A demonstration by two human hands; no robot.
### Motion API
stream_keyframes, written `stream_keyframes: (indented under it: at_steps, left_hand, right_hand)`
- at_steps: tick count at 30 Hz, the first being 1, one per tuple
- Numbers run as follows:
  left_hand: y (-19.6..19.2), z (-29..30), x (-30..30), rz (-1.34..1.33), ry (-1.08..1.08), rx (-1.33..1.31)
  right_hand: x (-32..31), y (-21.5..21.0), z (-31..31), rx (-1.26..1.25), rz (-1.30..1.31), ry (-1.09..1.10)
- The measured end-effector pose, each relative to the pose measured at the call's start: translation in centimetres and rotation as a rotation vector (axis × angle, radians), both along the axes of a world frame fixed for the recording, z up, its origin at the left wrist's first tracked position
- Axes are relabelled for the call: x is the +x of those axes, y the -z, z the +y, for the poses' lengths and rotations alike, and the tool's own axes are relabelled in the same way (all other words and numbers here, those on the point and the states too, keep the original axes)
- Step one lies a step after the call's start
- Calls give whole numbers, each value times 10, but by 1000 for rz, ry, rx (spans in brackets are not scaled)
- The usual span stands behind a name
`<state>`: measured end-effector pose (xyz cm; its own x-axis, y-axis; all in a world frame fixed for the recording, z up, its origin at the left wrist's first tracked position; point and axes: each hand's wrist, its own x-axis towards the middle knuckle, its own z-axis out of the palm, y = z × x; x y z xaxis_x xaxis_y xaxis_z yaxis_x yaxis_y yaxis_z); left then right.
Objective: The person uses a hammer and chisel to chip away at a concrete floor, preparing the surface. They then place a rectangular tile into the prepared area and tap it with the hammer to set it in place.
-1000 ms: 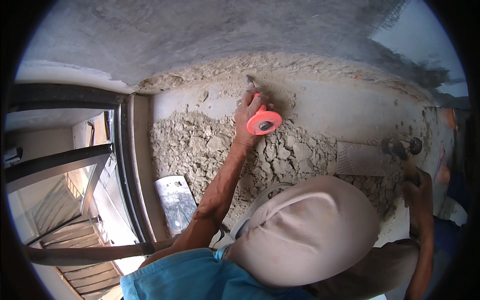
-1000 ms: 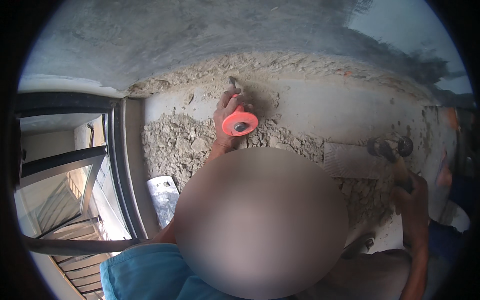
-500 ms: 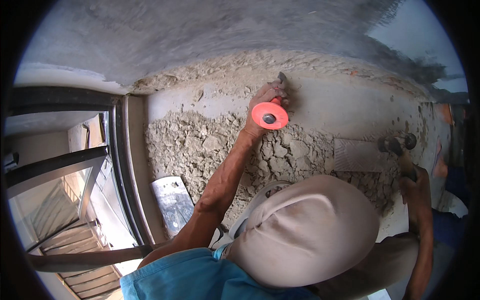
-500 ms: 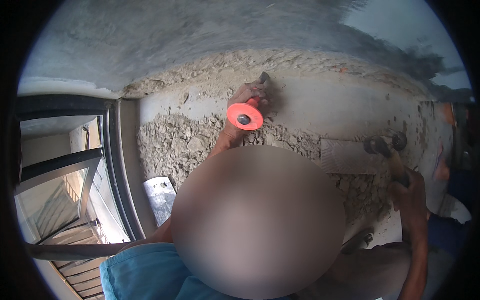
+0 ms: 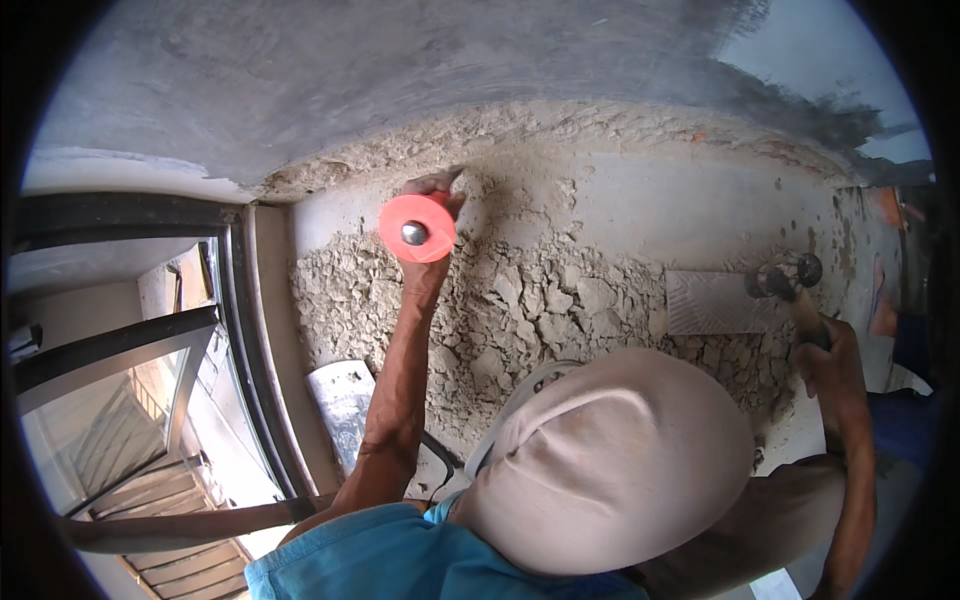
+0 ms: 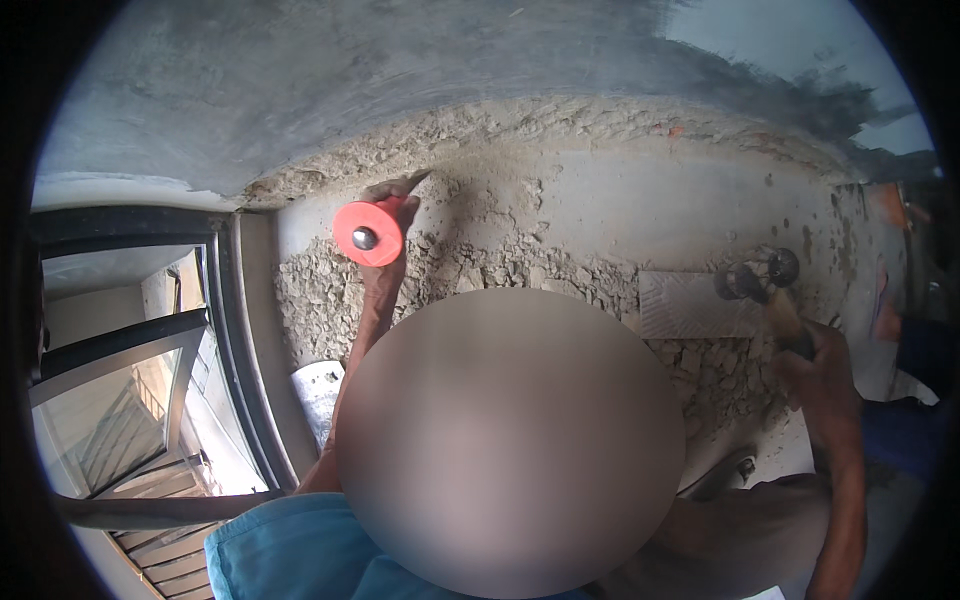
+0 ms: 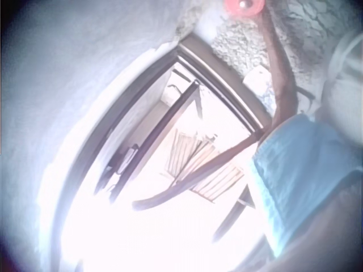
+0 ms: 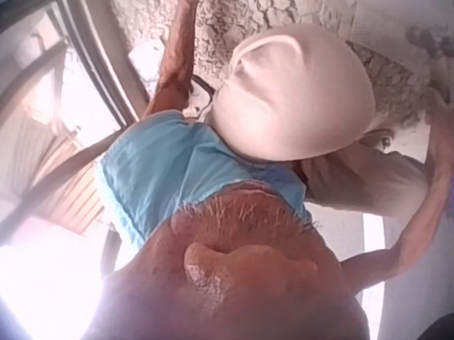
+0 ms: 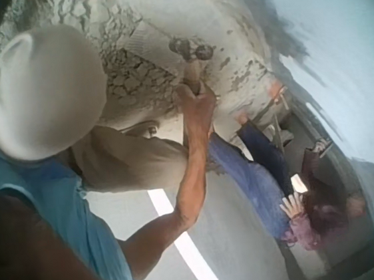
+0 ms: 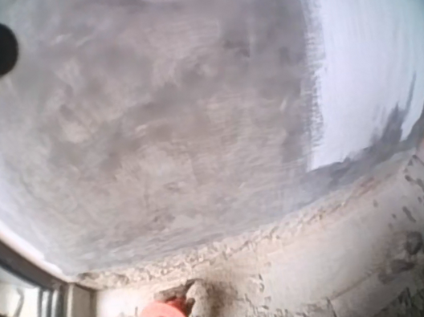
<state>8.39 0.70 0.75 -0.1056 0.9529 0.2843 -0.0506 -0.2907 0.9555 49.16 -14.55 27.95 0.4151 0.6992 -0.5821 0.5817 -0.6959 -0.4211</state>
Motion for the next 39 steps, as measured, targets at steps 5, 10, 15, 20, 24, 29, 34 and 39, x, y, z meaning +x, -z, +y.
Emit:
stream_keyframes:
  at_steps: [5,10,15,20,24,29,34,39]
  left_hand:
    - [5,3,66,8,30,17]
    - [-1,11,61,28,-178,-113]
    - [-10,16,5,42,-344,-17]
    - [9,16,-51,7,-446,12]
    - [-25,14,3,-228,-281,-149]
    - [-5,21,30,-194,-172,-149]
    - [-17,3,-7,107,-255,-146]
    - [-17,-13,-61,215,-385,-99]
  right_hand:
    - [-3,16,4,-18,7,-30]
    - [-2,19,-4,50,-28,-56]
    - [-1,16,7,-32,-53,-93]
    - [-9,21,15,-38,38,-108]
    - [-8,26,5,36,-39,-105]
    - [-13,28,5,49,-18,-136]
    - [-8,25,5,-2,-21,-154]
    - [-10,40,8,25,-19,-237]
